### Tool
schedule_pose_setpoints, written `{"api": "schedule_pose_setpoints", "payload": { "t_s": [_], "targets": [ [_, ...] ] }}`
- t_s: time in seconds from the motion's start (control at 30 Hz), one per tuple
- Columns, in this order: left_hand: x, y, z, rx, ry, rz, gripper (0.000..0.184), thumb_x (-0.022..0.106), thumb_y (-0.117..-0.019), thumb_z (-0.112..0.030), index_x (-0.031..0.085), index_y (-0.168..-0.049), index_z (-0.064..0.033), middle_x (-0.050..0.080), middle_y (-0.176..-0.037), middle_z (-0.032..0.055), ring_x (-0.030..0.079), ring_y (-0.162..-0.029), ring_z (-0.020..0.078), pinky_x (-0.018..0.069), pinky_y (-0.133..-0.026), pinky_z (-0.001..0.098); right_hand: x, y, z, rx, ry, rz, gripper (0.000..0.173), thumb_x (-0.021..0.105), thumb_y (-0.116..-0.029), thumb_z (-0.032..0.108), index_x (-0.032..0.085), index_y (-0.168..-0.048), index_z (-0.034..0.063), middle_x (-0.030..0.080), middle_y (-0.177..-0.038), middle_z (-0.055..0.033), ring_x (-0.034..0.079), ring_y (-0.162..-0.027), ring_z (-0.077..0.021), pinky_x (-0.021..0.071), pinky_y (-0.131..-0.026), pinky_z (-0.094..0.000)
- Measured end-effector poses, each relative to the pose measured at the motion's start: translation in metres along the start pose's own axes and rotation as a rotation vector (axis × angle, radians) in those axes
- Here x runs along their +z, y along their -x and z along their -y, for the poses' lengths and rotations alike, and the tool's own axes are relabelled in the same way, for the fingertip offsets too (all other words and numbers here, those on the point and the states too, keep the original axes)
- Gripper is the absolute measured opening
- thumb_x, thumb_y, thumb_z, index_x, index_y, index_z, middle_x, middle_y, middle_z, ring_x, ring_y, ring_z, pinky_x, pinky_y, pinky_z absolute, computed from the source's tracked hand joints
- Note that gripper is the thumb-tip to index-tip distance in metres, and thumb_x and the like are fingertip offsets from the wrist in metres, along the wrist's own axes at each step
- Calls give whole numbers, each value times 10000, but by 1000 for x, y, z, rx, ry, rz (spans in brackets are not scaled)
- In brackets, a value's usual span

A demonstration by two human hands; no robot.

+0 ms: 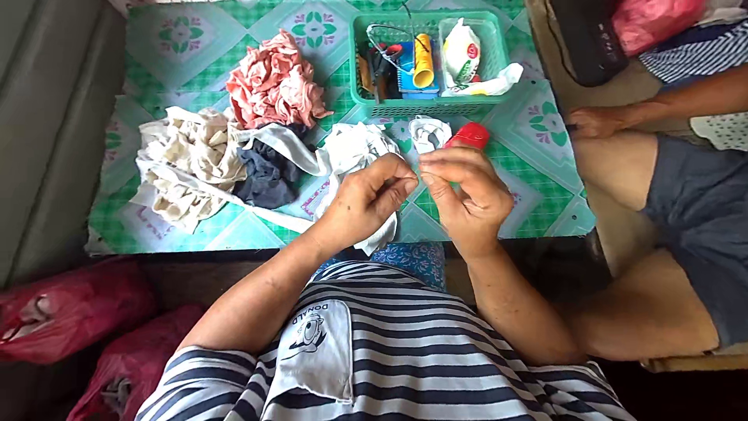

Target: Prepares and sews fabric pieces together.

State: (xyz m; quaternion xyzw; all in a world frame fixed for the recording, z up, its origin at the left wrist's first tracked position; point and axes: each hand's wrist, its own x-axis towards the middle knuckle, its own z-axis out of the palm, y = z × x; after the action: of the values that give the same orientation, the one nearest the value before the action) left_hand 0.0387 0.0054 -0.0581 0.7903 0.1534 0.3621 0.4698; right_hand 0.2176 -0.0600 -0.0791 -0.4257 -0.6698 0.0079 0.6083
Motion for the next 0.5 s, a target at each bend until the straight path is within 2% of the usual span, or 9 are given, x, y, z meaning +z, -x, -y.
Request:
{"api": "schedule_pose_setpoints", "payload": {
  "t_s": [0.1, 0.2, 0.37, 0.5],
  "targets": [
    [-5, 0, -2, 33, -39, 8, 133, 549, -1026, -65, 635, -1011, 35, 585, -776, 19, 530, -654, 13, 453, -605, 152, -2, 5, -5, -154, 332, 42, 93, 667, -971, 46, 754, -1006, 44, 734, -1069, -116, 673, -1072, -258, 380, -1124, -551],
    [-2, 0, -1, 73, -94, 41, 132, 559, -1010, -48, 653, -981, 39, 605, -805, 46, 539, -688, 27, 462, -642, 163, 2, 10, -4, -216, 446, 82, 77, 630, -980, 41, 704, -956, 36, 716, -1061, -140, 666, -1077, -293, 349, -1140, -581],
    [-9, -1, 1, 71, -161, 38, 141, 549, -1018, -57, 661, -998, 28, 608, -814, 38, 531, -691, 17, 446, -640, 150, 5, 12, -4, -174, 381, 51, 91, 646, -950, 24, 638, -860, 10, 626, -914, -137, 643, -982, -269, 396, -1124, -539],
    [-18, -9, 5, 161, -287, 34, 154, 545, -1012, -44, 672, -1008, 43, 634, -845, 79, 552, -718, 46, 463, -671, 167, 4, 0, 8, -58, 116, 67, 113, 679, -916, -16, 590, -848, 1, 636, -1004, -145, 617, -1111, -235, 479, -1055, -394]
  ]
}}
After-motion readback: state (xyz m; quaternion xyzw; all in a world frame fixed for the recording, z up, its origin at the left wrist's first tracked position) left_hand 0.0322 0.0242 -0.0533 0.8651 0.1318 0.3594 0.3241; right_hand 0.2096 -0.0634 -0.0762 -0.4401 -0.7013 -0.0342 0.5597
